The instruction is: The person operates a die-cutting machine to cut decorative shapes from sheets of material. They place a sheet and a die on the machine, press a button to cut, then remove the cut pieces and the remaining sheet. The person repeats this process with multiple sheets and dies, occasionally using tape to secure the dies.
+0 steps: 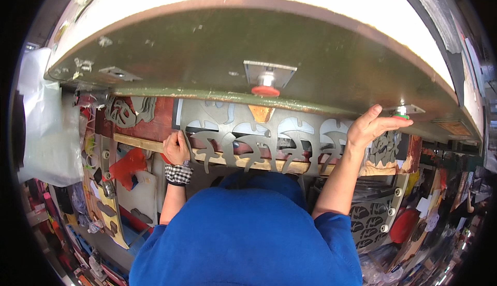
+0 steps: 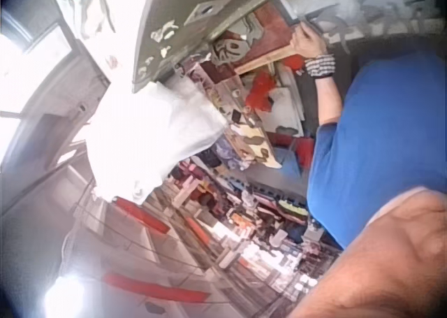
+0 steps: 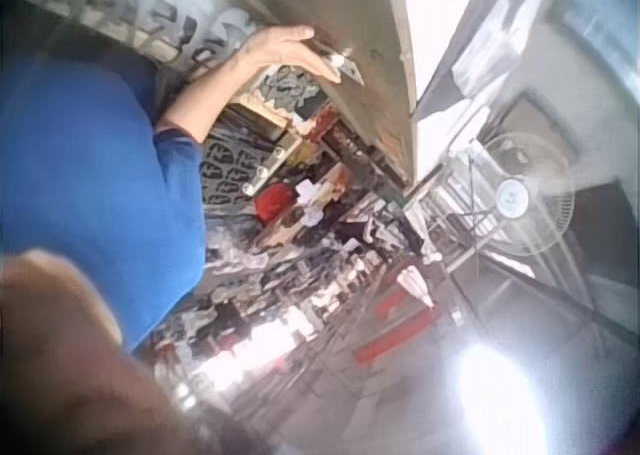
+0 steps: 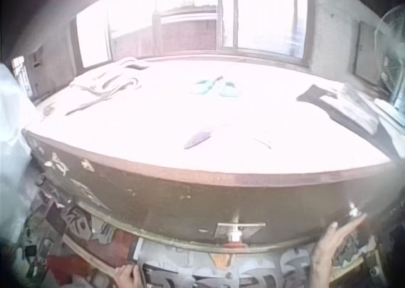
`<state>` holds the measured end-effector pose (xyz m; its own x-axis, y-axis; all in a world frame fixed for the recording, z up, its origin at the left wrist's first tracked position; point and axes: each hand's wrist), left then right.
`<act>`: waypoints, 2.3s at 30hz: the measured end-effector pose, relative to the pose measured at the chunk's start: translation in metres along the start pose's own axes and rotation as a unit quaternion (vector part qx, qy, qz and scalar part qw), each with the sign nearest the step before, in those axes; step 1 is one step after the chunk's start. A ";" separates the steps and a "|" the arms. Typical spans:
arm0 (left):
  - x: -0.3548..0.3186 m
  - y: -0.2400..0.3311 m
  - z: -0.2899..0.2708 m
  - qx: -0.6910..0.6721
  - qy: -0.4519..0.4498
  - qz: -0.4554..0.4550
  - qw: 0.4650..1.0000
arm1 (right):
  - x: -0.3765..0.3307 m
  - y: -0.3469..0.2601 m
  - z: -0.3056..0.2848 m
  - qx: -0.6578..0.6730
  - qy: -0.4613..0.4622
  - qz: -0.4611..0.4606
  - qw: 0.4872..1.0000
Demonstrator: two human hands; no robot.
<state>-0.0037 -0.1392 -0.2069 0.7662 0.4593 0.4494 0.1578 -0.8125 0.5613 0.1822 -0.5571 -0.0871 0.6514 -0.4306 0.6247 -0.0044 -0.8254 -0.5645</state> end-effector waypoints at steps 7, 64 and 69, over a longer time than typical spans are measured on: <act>0.032 0.003 0.015 0.015 0.010 0.003 1.000 | -0.011 0.009 0.002 -0.004 -0.009 -0.029 1.000; -0.084 0.139 -0.003 -0.057 -0.191 0.155 0.968 | -0.184 -0.010 -0.139 0.640 -0.318 0.305 0.630; -0.076 0.144 -0.010 -0.125 -0.216 0.092 0.964 | -0.164 0.004 -0.165 0.525 -0.317 0.198 0.765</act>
<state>-0.0451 -0.2875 -0.1536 0.9633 0.0798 0.2564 -0.1191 -0.7286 0.6745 -0.0499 -0.5502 -0.1027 0.9951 -0.0331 0.0926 0.0976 0.2156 -0.9716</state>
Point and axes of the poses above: each hand's wrist, its own x-axis towards the middle knuckle, its own z-axis out of the palm, y = z × x, and after that the axes turned 8 degrees about -x, right-handed
